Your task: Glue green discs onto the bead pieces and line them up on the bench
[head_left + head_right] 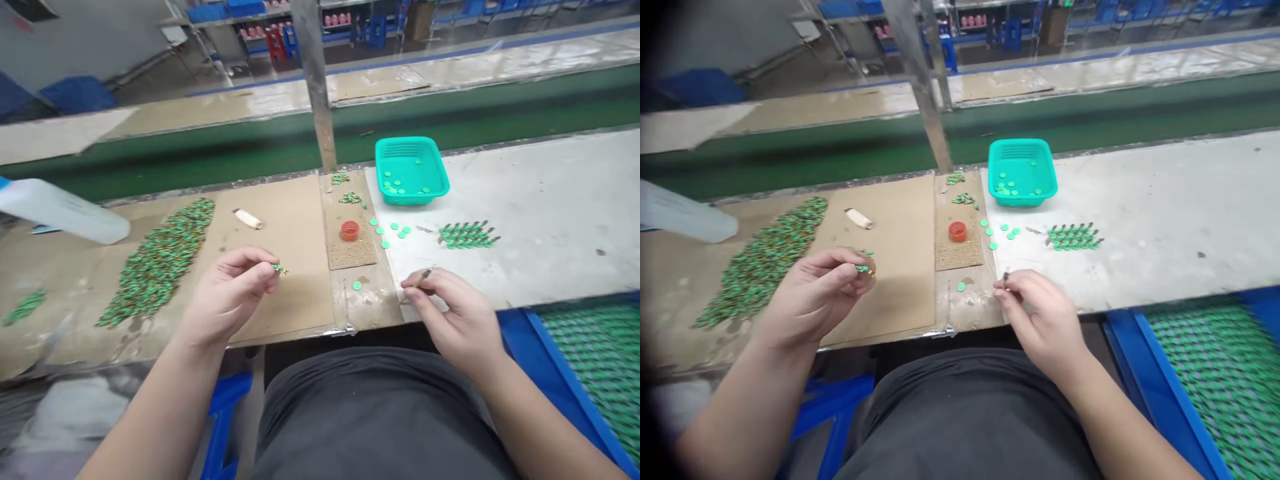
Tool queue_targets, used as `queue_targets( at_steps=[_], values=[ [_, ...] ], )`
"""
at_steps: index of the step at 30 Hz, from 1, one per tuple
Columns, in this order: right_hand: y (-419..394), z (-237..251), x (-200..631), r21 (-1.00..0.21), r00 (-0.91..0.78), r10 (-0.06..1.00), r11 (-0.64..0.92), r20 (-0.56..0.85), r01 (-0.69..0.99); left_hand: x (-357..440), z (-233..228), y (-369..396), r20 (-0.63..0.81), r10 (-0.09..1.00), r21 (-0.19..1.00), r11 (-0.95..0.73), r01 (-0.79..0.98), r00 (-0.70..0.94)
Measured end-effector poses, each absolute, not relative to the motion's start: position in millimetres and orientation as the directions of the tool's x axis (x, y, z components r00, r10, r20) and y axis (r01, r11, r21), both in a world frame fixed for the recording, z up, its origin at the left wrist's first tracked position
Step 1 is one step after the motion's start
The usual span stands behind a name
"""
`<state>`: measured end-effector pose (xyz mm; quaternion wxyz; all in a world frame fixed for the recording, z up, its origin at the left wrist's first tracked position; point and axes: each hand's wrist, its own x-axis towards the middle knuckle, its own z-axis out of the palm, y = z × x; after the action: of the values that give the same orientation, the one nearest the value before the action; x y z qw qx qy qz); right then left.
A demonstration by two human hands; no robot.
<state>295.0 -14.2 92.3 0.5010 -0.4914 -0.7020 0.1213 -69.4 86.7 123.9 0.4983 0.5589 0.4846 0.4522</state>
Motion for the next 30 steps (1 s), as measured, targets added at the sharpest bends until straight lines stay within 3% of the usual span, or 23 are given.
queue_targets(
  at_steps=[4, 8, 12, 18, 30],
  values=[
    [-12, 91, 301, -0.679, -0.090, 0.841, 0.489, 0.533, 0.548, -24, 115, 84, 0.043, 0.986, 0.979, -0.074, 0.192, 0.159],
    [-6, 84, 301, -0.690, -0.078, 0.834, 0.500, 0.546, 0.524, 11, 104, 80, 0.121, 0.965, 0.873, -0.216, 0.438, 0.234],
    [3, 74, 294, -0.721, -0.025, 0.828, 0.502, 0.560, 0.478, 23, 92, 79, 0.197, 0.931, 0.769, -0.341, 0.541, 0.307],
    [7, 64, 290, -0.755, -0.008, 0.853, 0.467, 0.522, 0.460, 21, 82, 78, 0.314, 0.873, 0.688, -0.480, 0.545, 0.372],
    [6, 60, 290, -0.776, 0.008, 0.861, 0.453, 0.508, 0.439, 22, 79, 79, 0.366, 0.815, 0.601, -0.576, 0.555, 0.449]
  ],
)
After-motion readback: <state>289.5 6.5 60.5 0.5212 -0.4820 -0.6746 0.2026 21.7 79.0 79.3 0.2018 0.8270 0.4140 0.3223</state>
